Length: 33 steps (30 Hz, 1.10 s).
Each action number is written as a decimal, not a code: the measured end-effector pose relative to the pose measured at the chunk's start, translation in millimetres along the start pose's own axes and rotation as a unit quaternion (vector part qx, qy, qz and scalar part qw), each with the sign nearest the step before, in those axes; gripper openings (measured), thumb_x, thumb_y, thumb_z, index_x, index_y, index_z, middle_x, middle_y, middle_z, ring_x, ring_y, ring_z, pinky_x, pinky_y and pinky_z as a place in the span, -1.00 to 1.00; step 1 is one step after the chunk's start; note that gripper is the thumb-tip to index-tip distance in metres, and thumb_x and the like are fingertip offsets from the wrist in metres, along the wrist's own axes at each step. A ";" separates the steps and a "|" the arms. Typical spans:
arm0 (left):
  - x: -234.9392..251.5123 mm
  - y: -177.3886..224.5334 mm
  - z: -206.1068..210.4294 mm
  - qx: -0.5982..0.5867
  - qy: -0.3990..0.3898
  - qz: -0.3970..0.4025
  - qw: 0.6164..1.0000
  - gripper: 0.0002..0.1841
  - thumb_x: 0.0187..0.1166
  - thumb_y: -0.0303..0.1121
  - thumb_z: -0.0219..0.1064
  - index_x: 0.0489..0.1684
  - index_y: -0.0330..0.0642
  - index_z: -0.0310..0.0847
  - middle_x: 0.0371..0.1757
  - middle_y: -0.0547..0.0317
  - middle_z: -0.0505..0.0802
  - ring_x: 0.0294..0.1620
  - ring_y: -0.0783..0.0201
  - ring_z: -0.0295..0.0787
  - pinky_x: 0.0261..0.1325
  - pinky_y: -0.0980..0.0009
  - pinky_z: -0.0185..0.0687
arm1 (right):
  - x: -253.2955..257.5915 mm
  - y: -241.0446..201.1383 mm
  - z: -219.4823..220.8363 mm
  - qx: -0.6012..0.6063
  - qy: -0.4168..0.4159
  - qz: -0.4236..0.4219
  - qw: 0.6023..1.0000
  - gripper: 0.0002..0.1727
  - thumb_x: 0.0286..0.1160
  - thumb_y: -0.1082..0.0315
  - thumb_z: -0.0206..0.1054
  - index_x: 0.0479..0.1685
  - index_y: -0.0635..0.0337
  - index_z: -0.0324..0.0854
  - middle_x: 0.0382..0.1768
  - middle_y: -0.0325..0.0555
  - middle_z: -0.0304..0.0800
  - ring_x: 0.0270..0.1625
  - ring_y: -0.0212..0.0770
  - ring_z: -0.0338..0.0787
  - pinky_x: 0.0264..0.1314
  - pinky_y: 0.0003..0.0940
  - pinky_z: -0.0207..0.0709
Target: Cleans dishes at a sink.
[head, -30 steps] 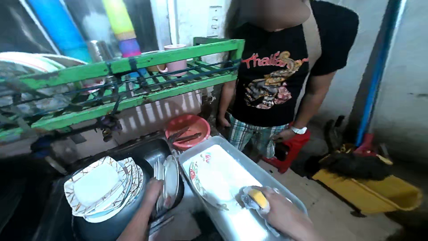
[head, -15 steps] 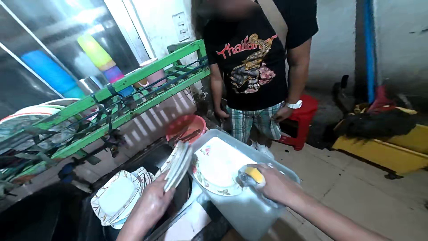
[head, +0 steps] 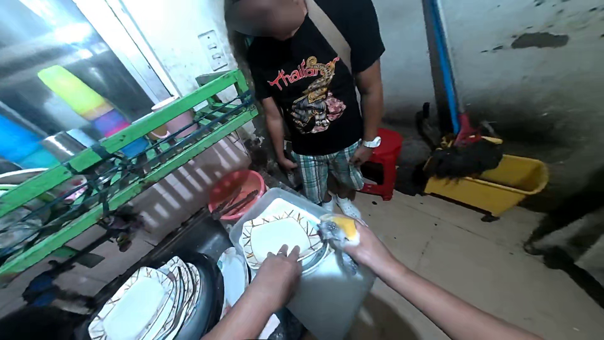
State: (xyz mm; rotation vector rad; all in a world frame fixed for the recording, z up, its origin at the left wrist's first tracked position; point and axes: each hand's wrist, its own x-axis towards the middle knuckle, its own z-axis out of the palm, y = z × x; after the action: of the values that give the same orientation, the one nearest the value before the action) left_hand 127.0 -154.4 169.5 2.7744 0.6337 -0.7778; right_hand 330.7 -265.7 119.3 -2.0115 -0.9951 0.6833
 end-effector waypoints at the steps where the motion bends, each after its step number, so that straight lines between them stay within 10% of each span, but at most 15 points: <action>1: 5.9 1.7 2.0 -0.018 0.001 0.012 1.000 -0.51 0.80 -0.11 0.11 0.65 -0.06 0.47 0.88 0.02 0.22 0.82 -0.20 0.18 0.62 -0.23 0.34 | -0.6 1.2 1.0 0.001 0.008 -0.004 1.000 -0.21 0.31 0.23 0.58 0.64 0.14 0.45 0.53 0.23 0.57 0.57 0.18 0.57 0.64 0.15 0.39; 5: -19.5 -12.5 -5.1 -0.232 0.160 0.057 0.958 -0.48 0.69 0.03 0.28 0.59 0.11 0.58 0.79 0.05 0.41 0.73 0.04 0.40 0.69 -0.04 0.35 | -6.1 2.3 1.0 0.023 0.033 -0.018 0.999 -0.22 0.23 0.30 0.61 0.58 0.28 0.48 0.44 0.32 0.62 0.48 0.24 0.63 0.56 0.23 0.44; 9: -47.8 -103.2 35.0 -0.398 0.474 -0.129 0.775 -0.63 0.79 -0.33 0.07 0.34 -0.28 0.70 0.41 -0.05 0.77 0.46 0.08 0.68 0.56 0.03 0.50 | -9.2 9.3 3.3 0.002 0.019 -0.063 0.998 -0.22 0.16 0.30 0.60 0.53 0.32 0.51 0.35 0.33 0.69 0.39 0.26 0.70 0.47 0.29 0.50; 12: -37.4 -163.0 96.6 -0.459 0.386 -0.329 0.730 -0.56 0.78 -0.36 0.12 0.59 -0.32 0.46 0.53 -0.30 0.62 0.55 -0.14 0.55 0.62 -0.10 0.38 | -9.9 11.2 3.7 -0.021 0.002 -0.100 0.995 -0.18 0.05 0.17 0.56 0.48 0.34 0.55 0.34 0.27 0.72 0.39 0.16 0.72 0.47 0.18 0.53; 17: 12.0 -160.6 175.9 -0.364 0.069 -0.255 0.893 -0.31 0.77 -0.17 0.18 0.75 -0.49 0.13 0.80 -0.39 0.24 0.86 -0.22 0.03 0.87 -0.02 -0.08 | -7.9 13.0 3.1 -0.032 0.014 -0.062 0.997 -0.09 0.01 0.06 0.56 0.52 0.33 0.50 0.38 0.27 0.68 0.43 0.11 0.69 0.49 0.10 0.53; 25: 26.4 -156.5 193.0 -0.310 0.079 -0.283 0.904 -0.32 0.82 -0.22 0.01 0.81 -0.51 -0.03 0.84 -0.36 0.16 0.88 -0.25 -0.02 0.84 -0.11 -0.02 | -13.3 4.6 4.5 -0.031 0.029 -0.012 0.999 -0.08 0.11 0.26 0.50 0.62 0.45 0.32 0.42 0.40 0.58 0.44 0.12 0.63 0.51 0.06 0.48; 30: -8.3 -168.8 152.9 -0.412 0.178 -0.319 0.835 -0.50 0.84 -0.21 -0.01 0.61 -0.32 0.44 0.56 -0.23 0.62 0.62 -0.14 0.50 0.67 -0.05 0.32 | -22.6 -9.5 4.0 0.019 0.034 0.020 0.999 -0.22 0.41 0.39 0.30 0.69 0.47 0.18 0.46 0.39 0.51 0.40 -0.08 0.63 0.48 -0.14 0.49; 33: -52.1 -185.1 126.7 -0.616 0.230 -0.319 0.683 -0.53 0.87 -0.19 0.03 0.50 -0.39 0.48 0.37 -0.33 0.70 0.42 -0.14 0.63 0.51 -0.06 0.45 | -24.1 -15.2 6.9 0.090 0.067 0.017 0.994 -0.34 0.55 0.44 0.20 0.65 0.50 0.14 0.29 0.16 0.55 0.14 -0.49 0.65 0.23 -0.49 0.57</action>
State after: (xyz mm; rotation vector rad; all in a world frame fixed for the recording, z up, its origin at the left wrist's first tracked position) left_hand -53.6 -44.7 77.9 1.3791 1.5140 0.3318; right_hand 306.2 -276.9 131.0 -1.8932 -0.7948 0.6238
